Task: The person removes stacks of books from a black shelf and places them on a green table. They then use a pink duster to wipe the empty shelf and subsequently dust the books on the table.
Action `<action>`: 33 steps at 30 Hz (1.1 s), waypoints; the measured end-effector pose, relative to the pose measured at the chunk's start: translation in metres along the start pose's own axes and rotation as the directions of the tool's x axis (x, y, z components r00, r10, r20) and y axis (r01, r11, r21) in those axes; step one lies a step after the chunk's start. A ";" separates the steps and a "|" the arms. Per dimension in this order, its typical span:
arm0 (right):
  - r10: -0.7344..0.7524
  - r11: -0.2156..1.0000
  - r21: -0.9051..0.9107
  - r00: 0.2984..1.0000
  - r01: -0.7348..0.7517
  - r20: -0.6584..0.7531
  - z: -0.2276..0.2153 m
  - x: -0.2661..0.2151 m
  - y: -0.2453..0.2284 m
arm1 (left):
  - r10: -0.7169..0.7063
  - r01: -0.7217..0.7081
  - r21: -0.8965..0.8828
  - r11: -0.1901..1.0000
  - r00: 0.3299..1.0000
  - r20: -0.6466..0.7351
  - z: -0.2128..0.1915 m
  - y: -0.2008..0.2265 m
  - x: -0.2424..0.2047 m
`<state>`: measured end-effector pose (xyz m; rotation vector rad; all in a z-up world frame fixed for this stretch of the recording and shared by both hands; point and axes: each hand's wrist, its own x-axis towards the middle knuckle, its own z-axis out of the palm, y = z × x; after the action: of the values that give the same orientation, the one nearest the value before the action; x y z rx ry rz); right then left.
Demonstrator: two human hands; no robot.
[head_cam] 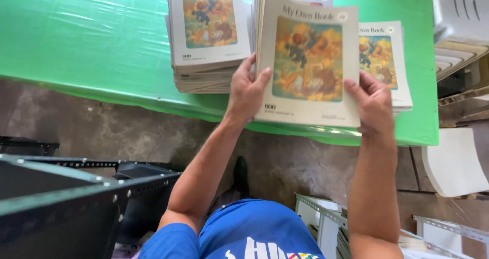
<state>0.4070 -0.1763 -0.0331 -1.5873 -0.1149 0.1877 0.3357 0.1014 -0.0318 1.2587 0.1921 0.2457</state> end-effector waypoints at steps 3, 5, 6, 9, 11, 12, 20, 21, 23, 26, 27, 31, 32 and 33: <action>-0.041 0.999 -0.002 0.999 0.041 -0.021 0.017 0.036 -0.032 | 0.075 -0.076 0.018 0.997 0.996 0.050 0.007 0.023 0.045; -0.084 0.995 -0.058 0.996 0.084 0.001 0.022 0.061 -0.028 | 0.090 -0.098 0.164 0.982 0.994 0.058 0.005 0.019 0.070; -0.134 0.985 -0.109 0.990 0.137 0.033 0.025 0.074 -0.027 | 0.114 -0.128 0.309 0.942 0.991 0.066 0.004 0.019 0.083; -0.321 0.785 -0.523 0.940 0.333 0.116 0.014 0.112 0.051 | 0.207 -0.294 0.614 0.733 0.955 0.211 -0.016 -0.019 0.088; -0.370 0.722 -0.591 0.923 0.360 0.110 0.022 0.104 0.064 | 0.229 -0.334 0.616 0.714 0.942 0.246 -0.020 -0.024 0.080; -0.415 0.656 -0.655 0.904 0.374 0.101 0.027 0.100 0.069 | 0.244 -0.373 0.616 0.693 0.927 0.286 -0.022 -0.025 0.076; -0.538 0.544 -0.730 0.839 0.414 0.075 0.038 0.076 0.052 | 0.268 -0.298 0.696 0.654 0.951 0.155 -0.042 -0.027 0.059; -0.607 0.498 -0.738 0.791 0.455 0.078 0.044 0.067 0.042 | 0.287 -0.287 0.703 0.651 0.950 0.121 -0.046 -0.019 0.052; -0.599 0.517 -0.713 0.795 0.474 0.094 0.051 0.050 0.023 | 0.311 -0.268 0.709 0.652 0.948 0.073 -0.054 0.005 0.033; -0.604 0.530 -0.669 0.786 0.521 0.134 0.059 0.027 0.000 | 0.383 -0.263 0.728 0.633 0.924 0.000 -0.066 0.038 -0.002; -0.610 0.527 -0.652 0.776 0.546 0.157 0.062 0.018 -0.006 | 0.425 -0.268 0.741 0.616 0.905 -0.026 -0.070 0.048 -0.017; -0.635 0.521 -0.569 0.734 0.636 0.240 0.079 -0.022 -0.039 | 0.486 -0.245 0.767 0.594 0.868 -0.099 -0.070 0.084 -0.084; -0.636 0.531 -0.545 0.730 0.649 0.250 0.084 -0.036 -0.046 | 0.502 -0.225 0.779 0.585 0.855 -0.130 -0.070 0.089 -0.102; -0.636 0.541 -0.520 0.726 0.661 0.260 0.088 -0.049 -0.053 | 0.516 -0.204 0.790 0.578 0.841 -0.161 -0.069 0.094 -0.121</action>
<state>0.3440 -0.0979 0.0207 -2.0408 -0.8697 -0.4623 0.1929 0.1565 0.0389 2.0947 0.3898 0.8555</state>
